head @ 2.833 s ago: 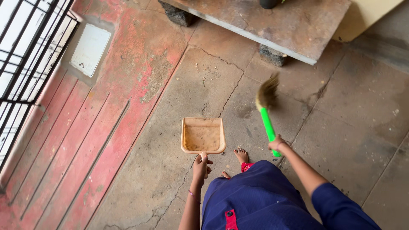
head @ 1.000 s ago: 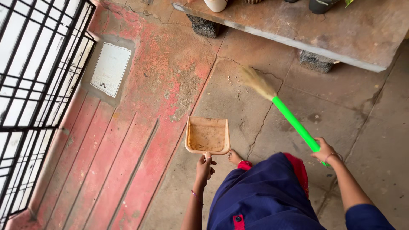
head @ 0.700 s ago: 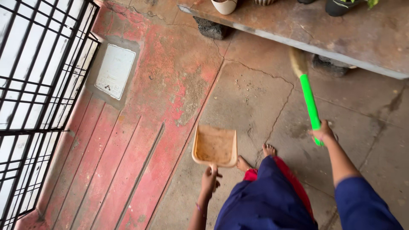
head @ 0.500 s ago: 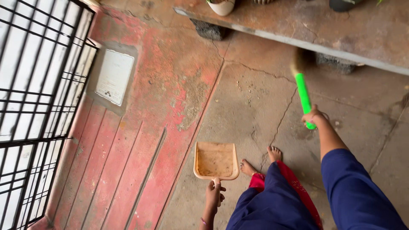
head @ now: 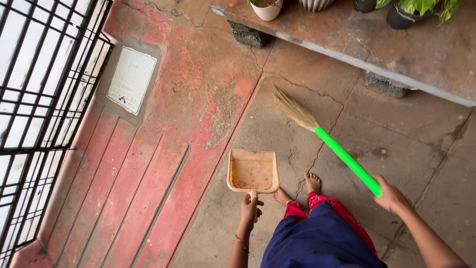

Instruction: The person sweeps debris from a balcony floor into a dustpan using a broom and then empties the contents of the dustpan into a red bucket.

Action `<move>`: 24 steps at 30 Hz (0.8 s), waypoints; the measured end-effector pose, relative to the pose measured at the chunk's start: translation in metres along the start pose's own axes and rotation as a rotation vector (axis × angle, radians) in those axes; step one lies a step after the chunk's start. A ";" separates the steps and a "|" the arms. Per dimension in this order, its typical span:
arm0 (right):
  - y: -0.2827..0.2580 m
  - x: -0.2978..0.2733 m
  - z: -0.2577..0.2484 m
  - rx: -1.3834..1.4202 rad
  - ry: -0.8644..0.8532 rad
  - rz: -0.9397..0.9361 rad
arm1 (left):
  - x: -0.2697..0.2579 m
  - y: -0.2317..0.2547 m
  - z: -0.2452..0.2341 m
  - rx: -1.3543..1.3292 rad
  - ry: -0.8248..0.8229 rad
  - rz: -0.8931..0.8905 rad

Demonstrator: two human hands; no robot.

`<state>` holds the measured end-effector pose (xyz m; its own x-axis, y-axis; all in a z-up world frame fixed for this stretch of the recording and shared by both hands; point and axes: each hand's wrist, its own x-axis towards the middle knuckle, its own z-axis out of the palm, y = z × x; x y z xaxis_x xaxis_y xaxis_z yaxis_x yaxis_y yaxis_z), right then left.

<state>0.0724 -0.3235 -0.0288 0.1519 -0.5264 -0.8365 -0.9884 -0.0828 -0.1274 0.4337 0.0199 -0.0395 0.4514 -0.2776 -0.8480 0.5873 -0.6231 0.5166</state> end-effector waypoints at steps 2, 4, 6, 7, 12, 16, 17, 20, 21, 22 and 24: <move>0.018 -0.024 0.002 0.081 0.122 -0.073 | -0.002 0.002 -0.003 -0.004 0.012 0.001; 0.020 -0.017 -0.005 0.127 0.183 -0.078 | -0.003 0.001 -0.001 -0.003 0.025 0.001; 0.014 0.006 -0.013 0.210 0.311 -0.135 | -0.006 -0.002 0.000 -0.013 0.028 -0.007; 0.002 0.031 -0.021 0.243 0.381 -0.187 | -0.004 0.001 0.000 -0.012 0.031 -0.006; -0.096 0.167 -0.077 0.491 0.277 0.076 | -0.013 -0.017 0.007 0.030 0.095 -0.078; -0.139 0.207 -0.099 0.542 0.159 0.067 | -0.005 -0.038 0.011 0.008 0.098 -0.091; -0.140 0.208 -0.096 0.400 0.126 0.080 | -0.004 -0.045 0.012 -0.013 0.095 -0.061; -0.125 0.191 -0.089 -0.120 0.238 -0.030 | -0.003 -0.052 0.020 -0.027 0.113 -0.047; -0.124 0.185 -0.086 -0.123 0.238 -0.037 | -0.005 -0.053 0.022 -0.011 0.126 -0.072; -0.114 0.175 -0.081 -0.163 0.196 -0.050 | -0.007 -0.054 0.022 -0.010 0.123 -0.077; -0.096 0.152 -0.069 -0.235 0.141 -0.088 | -0.005 -0.050 0.026 -0.034 0.071 -0.040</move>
<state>0.1906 -0.4541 -0.1065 0.2517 -0.6200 -0.7432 -0.9464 -0.3182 -0.0551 0.3843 0.0336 -0.0641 0.4728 -0.1993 -0.8583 0.6278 -0.6074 0.4868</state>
